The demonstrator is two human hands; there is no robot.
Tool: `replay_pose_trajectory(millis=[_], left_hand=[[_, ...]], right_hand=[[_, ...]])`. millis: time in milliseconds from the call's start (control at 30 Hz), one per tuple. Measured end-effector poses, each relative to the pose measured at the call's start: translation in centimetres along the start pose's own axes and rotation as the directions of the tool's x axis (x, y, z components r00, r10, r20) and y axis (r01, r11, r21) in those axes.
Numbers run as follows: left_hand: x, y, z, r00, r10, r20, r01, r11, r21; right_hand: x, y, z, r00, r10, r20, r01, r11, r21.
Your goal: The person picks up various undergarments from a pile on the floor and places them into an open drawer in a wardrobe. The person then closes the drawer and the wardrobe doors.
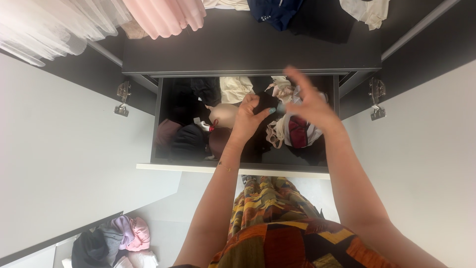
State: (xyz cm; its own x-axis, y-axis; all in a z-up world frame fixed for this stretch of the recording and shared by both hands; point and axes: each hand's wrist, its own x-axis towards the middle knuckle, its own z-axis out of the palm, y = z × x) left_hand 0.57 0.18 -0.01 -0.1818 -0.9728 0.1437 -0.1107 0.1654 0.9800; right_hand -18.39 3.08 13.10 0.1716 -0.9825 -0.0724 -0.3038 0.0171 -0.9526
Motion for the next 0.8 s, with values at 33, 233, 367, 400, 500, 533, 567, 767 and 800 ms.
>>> replay_pose_trajectory(millis=[33,233,367,400,500,533,567,767,800], left_hand=[[-0.1,-0.7,0.2,1.000,-0.002,-0.002,0.002,1.000,-0.001],[-1.3,1.7,-0.3,0.991,-0.131,0.000,0.131,0.990,0.052],[-2.5,2.4,-1.7,0.954,-0.299,-0.003,0.299,0.953,0.040],[-2.9,2.8,-2.0,0.933,-0.343,0.112,0.353,0.931,-0.094],[-4.0,0.8,-1.3,0.849,-0.471,0.239,0.500,0.862,-0.080],[-4.0,-0.8,-1.1,0.849,-0.472,0.239,0.501,0.861,-0.080],[-4.0,-2.5,-0.9,0.841,-0.512,0.174,0.536,0.831,-0.145],[-0.7,-8.4,-3.4,0.728,-0.685,-0.011,0.643,0.689,-0.335],[-0.1,-9.9,-4.1,0.715,-0.698,-0.043,0.636,0.675,-0.374]], right_hand=[[-0.1,-0.2,0.6,1.000,0.001,0.002,-0.001,1.000,-0.001],[1.0,6.2,4.3,0.983,0.114,0.146,-0.102,0.991,-0.085],[2.1,11.2,6.0,0.929,0.352,0.112,-0.368,0.858,0.358],[2.4,11.9,6.4,0.905,0.409,0.120,-0.416,0.785,0.459],[3.4,15.1,7.7,0.882,0.458,0.114,-0.442,0.719,0.537],[3.6,15.0,7.8,0.881,0.459,0.114,-0.444,0.718,0.536],[3.8,14.8,8.0,0.894,0.442,0.072,-0.413,0.751,0.515],[5.7,13.0,12.0,0.948,0.318,-0.021,-0.304,0.921,0.244],[6.1,13.2,13.1,0.972,0.231,-0.027,-0.223,0.957,0.186]])
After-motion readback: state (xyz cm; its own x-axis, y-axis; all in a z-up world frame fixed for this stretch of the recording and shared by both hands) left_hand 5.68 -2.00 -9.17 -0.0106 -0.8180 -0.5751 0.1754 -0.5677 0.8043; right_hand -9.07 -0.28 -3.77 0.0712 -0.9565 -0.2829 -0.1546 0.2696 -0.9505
